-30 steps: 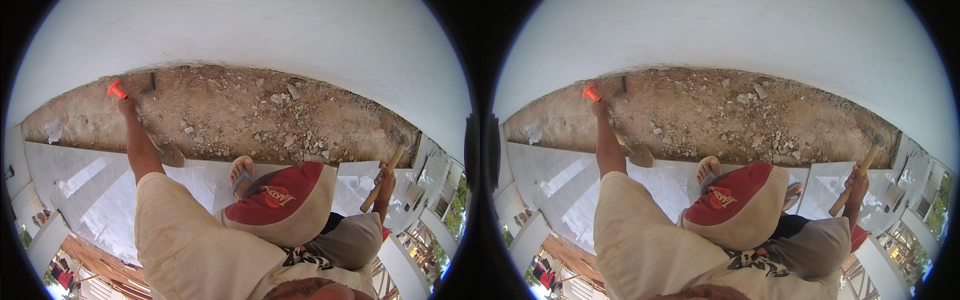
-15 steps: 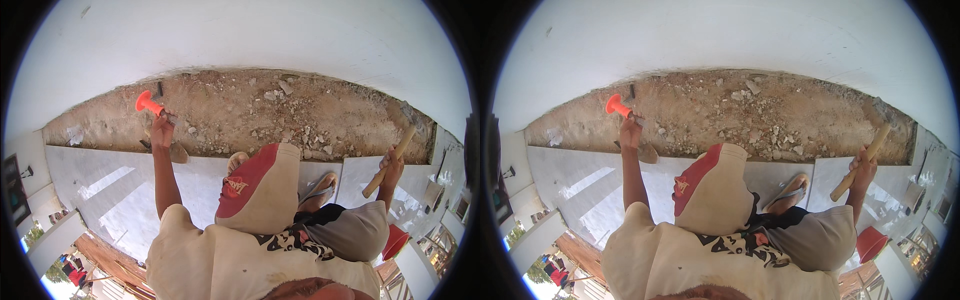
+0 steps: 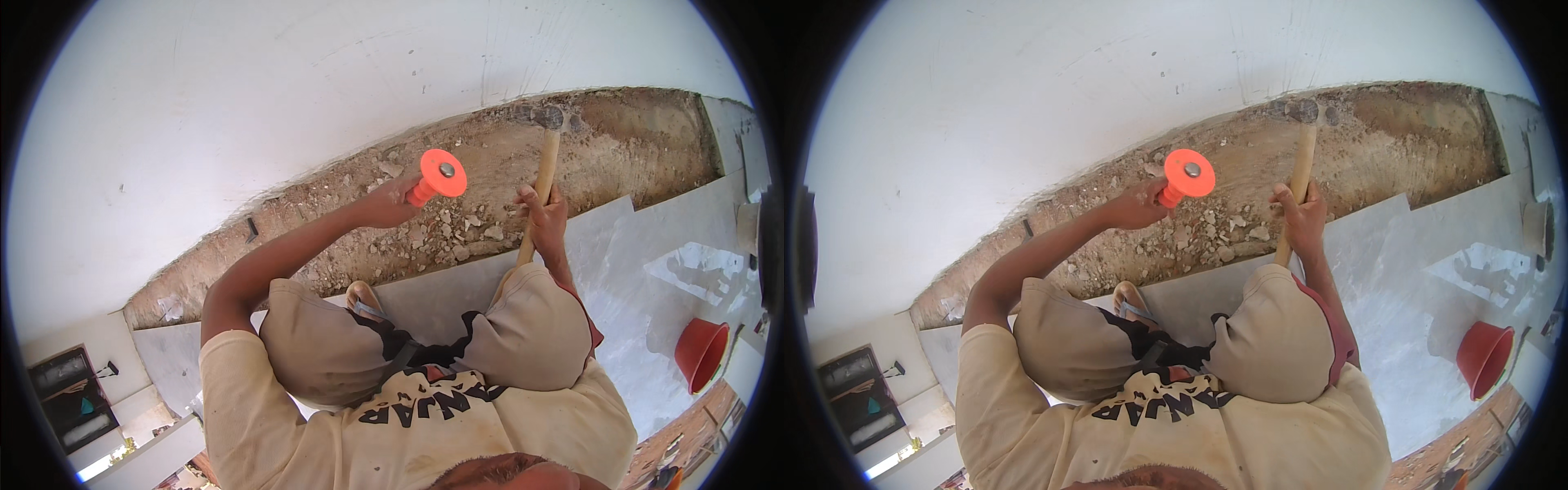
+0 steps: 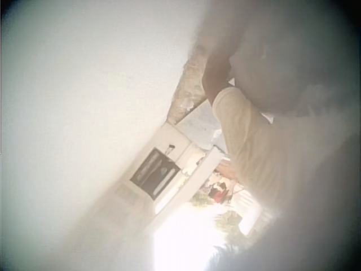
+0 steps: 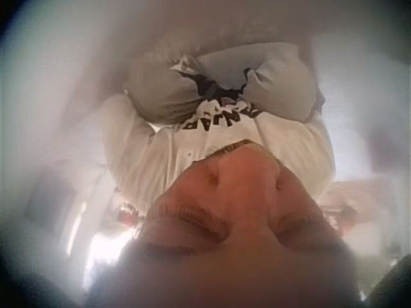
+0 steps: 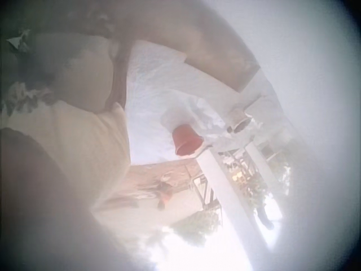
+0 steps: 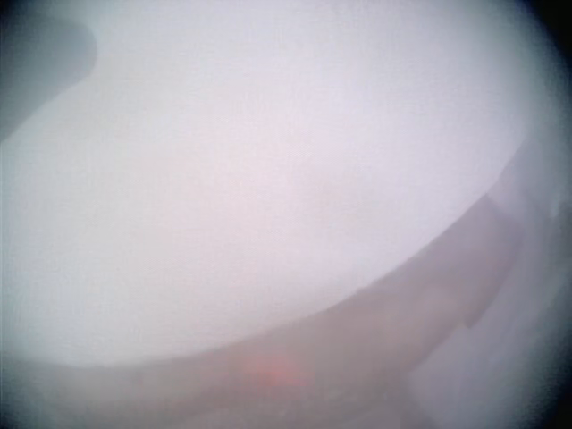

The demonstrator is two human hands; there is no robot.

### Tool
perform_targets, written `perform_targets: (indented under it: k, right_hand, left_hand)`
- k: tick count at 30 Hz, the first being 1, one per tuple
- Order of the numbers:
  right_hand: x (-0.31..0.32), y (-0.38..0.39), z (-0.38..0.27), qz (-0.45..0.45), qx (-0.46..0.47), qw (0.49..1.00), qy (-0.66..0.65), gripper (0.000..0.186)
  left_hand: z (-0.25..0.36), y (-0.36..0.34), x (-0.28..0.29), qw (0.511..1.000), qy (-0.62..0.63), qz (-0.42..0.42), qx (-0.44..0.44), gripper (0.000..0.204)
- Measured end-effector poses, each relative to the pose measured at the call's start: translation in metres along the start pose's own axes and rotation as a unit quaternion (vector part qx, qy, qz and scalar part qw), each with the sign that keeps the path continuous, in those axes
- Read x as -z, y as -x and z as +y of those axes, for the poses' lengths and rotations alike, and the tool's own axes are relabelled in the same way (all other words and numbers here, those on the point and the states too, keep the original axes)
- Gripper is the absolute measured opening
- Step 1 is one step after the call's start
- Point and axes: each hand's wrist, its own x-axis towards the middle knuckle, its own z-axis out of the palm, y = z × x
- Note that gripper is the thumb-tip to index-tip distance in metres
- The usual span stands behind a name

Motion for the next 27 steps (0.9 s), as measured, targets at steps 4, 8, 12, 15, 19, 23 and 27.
perform_targets:
  k: [4,8,12,15,19,23,27]
  right_hand:
    - [-0.009,0.004,-0.012,-0.002,-0.025,0.988,-0.150,0.033]
    - [0.026,-0.006,0.013,-0.023,-0.010,0.996,-0.086,0.042]
    - [0.051,-0.022,0.040,0.007,0.029,0.999,0.018,0.048]
    - [0.050,-0.036,0.032,0.004,0.014,0.999,0.038,0.045]
    - [0.041,-0.057,0.046,-0.014,-0.043,0.999,0.004,0.037]
    - [0.033,-0.074,0.052,-0.062,-0.082,0.995,-0.002,0.021]
    - [0.029,-0.084,0.064,-0.044,-0.079,0.996,0.001,0.020]
  left_hand:
    - [-0.017,-0.082,-0.026,0.976,-0.207,-0.059,-0.029,0.035]
    - [-0.024,-0.134,-0.048,0.983,-0.163,-0.069,-0.050,0.038]
    - [-0.035,-0.158,-0.073,0.977,-0.190,0.015,-0.096,0.044]
    - [-0.034,-0.175,-0.077,0.946,-0.299,0.062,-0.107,0.047]
    - [-0.046,-0.188,-0.093,0.930,-0.335,0.129,-0.082,0.048]
    - [-0.054,-0.203,-0.117,0.928,-0.080,0.346,-0.111,0.045]
    - [-0.056,-0.221,-0.150,0.812,0.180,0.553,0.041,0.033]
